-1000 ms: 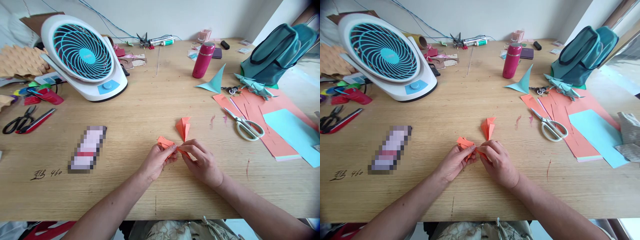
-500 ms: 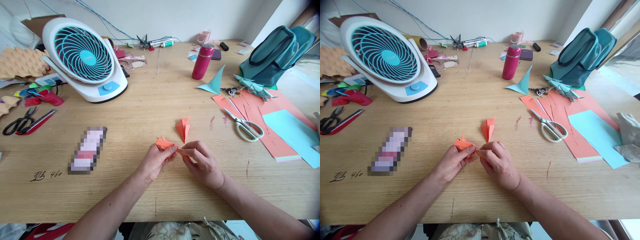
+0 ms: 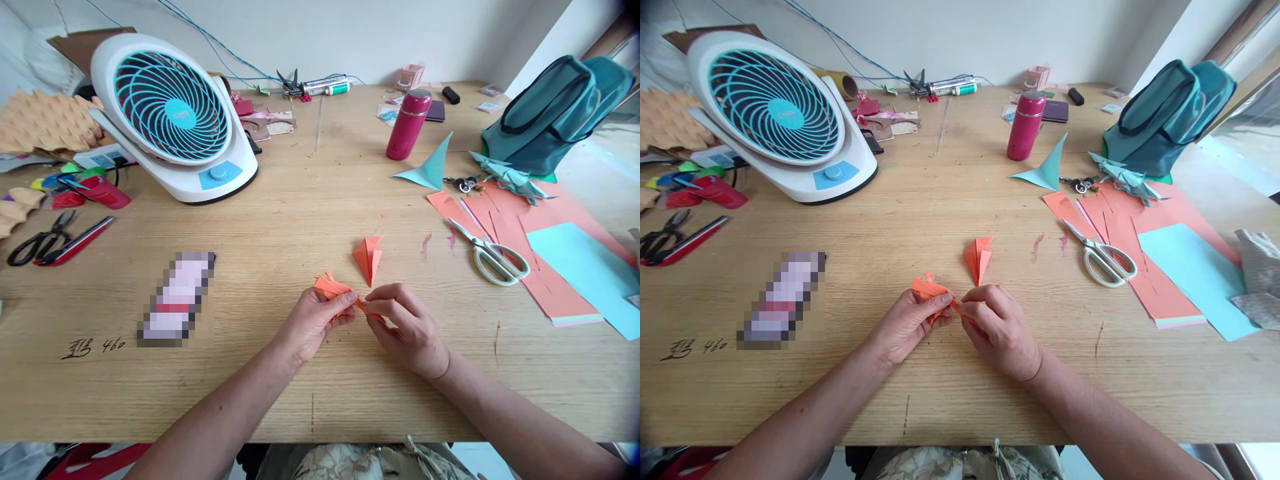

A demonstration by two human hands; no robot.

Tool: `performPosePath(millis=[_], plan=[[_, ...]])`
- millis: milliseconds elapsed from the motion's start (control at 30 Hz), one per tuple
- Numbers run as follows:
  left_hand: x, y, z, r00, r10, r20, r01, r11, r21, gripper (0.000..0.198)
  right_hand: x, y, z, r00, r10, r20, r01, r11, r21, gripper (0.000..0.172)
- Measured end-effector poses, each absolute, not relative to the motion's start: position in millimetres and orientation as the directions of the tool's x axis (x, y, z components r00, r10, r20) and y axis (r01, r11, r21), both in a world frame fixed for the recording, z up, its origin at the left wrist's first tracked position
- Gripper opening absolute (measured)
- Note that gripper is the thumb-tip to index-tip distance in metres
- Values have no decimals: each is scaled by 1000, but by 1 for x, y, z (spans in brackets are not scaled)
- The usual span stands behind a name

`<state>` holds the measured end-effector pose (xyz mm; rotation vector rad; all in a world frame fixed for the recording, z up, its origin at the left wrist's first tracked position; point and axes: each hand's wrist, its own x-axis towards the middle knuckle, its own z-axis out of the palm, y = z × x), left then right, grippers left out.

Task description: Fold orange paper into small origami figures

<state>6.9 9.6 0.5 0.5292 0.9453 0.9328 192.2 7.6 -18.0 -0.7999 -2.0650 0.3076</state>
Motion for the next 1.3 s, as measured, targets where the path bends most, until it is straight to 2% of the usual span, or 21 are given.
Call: performPosePath(millis=[267, 800, 1033, 1200, 1300], plan=[[9, 9, -1, 201, 877, -436, -419, 480, 771, 31, 191, 10, -14, -449, 651, 612, 454, 756, -472, 27], [13, 6, -5, 177, 849, -498, -442, 520, 731, 36, 190, 14, -10, -513, 542, 666, 543, 805, -237, 20], [16, 5, -2, 149, 841, -521, -444, 528, 724, 34, 194, 12, -12, -608, 497, 620, 562, 820, -107, 21], [16, 5, -1, 143, 843, -519, -447, 523, 726, 37, 195, 12, -14, -596, 499, 630, 554, 823, -128, 17], [16, 5, 0, 144, 840, -524, -437, 529, 728, 38, 196, 13, -14, -622, 488, 613, 571, 818, -71, 16]])
